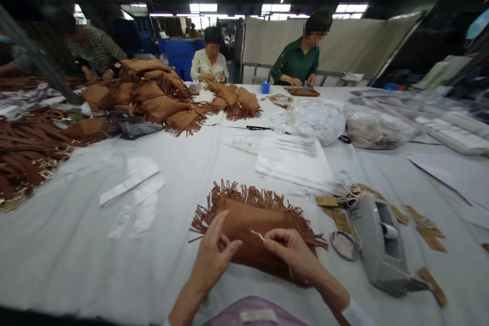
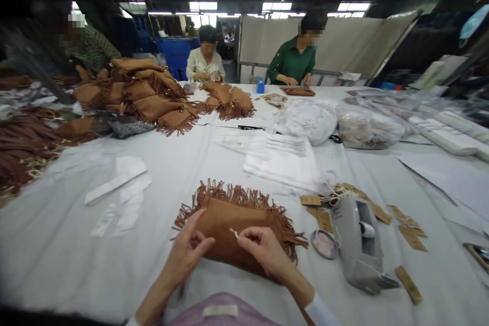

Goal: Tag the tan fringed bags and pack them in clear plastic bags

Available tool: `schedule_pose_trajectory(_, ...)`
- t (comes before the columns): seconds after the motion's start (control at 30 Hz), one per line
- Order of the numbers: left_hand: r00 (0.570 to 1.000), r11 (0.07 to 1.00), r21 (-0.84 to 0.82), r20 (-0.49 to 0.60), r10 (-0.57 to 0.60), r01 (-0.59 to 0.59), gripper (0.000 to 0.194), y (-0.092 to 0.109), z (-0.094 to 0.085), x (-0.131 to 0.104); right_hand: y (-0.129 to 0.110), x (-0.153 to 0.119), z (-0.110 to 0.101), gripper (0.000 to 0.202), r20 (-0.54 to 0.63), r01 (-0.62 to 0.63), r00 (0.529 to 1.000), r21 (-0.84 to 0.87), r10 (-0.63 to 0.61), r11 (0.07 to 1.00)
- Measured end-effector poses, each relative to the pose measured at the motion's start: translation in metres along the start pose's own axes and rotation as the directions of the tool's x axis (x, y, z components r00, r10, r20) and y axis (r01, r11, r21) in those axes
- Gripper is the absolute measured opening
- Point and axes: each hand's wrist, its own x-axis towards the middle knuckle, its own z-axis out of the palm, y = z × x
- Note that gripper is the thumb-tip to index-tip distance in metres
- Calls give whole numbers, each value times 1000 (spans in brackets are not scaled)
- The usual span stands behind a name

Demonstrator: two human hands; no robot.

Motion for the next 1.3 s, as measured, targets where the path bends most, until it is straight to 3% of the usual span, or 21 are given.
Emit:
schedule_pose_trajectory(0.07,989,997,-45,131,68,-62,67,14,15,6,-7,-1,5,31,83,28,996,-101,-20,995)
schedule_pose_trajectory(0.17,964,995,-3,247,98,-101,23,17,28,11,-6,-3,2,29,95,77,994,-197,-59,977)
schedule_pose_trajectory(0.2,960,996,16,267,85,-93,17,15,29,11,-3,-3,-1,28,72,84,995,-229,-69,970)
schedule_pose_trajectory(0.3,978,998,46,205,29,-40,23,6,27,6,5,-4,-8,26,-4,78,997,-308,-83,948)
schedule_pose_trajectory(0.4,990,1000,-1,143,-9,9,18,4,24,2,7,-3,-6,27,23,72,997,-316,-68,946)
schedule_pose_trajectory(0.5,956,991,-107,290,-51,85,43,8,26,1,2,-2,3,28,122,109,989,-278,-77,954)
schedule_pose_trajectory(0.57,932,985,-120,357,-70,120,29,9,28,2,-1,-1,6,26,147,140,984,-261,-105,955)
schedule_pose_trajectory(0.73,952,983,-91,276,-132,162,26,-2,33,3,9,-1,-9,24,112,222,975,-431,-193,875)
schedule_pose_trajectory(0.83,942,977,-70,286,-174,202,27,-10,35,2,19,-2,-13,25,63,255,964,-497,-259,829)
schedule_pose_trajectory(0.9,924,970,-88,335,-186,227,30,-13,35,2,21,-2,-4,30,62,294,952,-467,-301,834)
schedule_pose_trajectory(1.03,877,909,-257,441,-191,328,33,-17,28,0,16,3,32,28,229,353,931,-369,-284,860)
schedule_pose_trajectory(1.23,873,856,-258,332,-357,448,39,-29,6,-18,20,17,63,38,325,457,886,-492,-331,741)
schedule_pose_trajectory(1.3,904,881,-225,206,-374,416,35,-35,-6,-23,18,23,66,40,354,477,875,-511,-331,715)
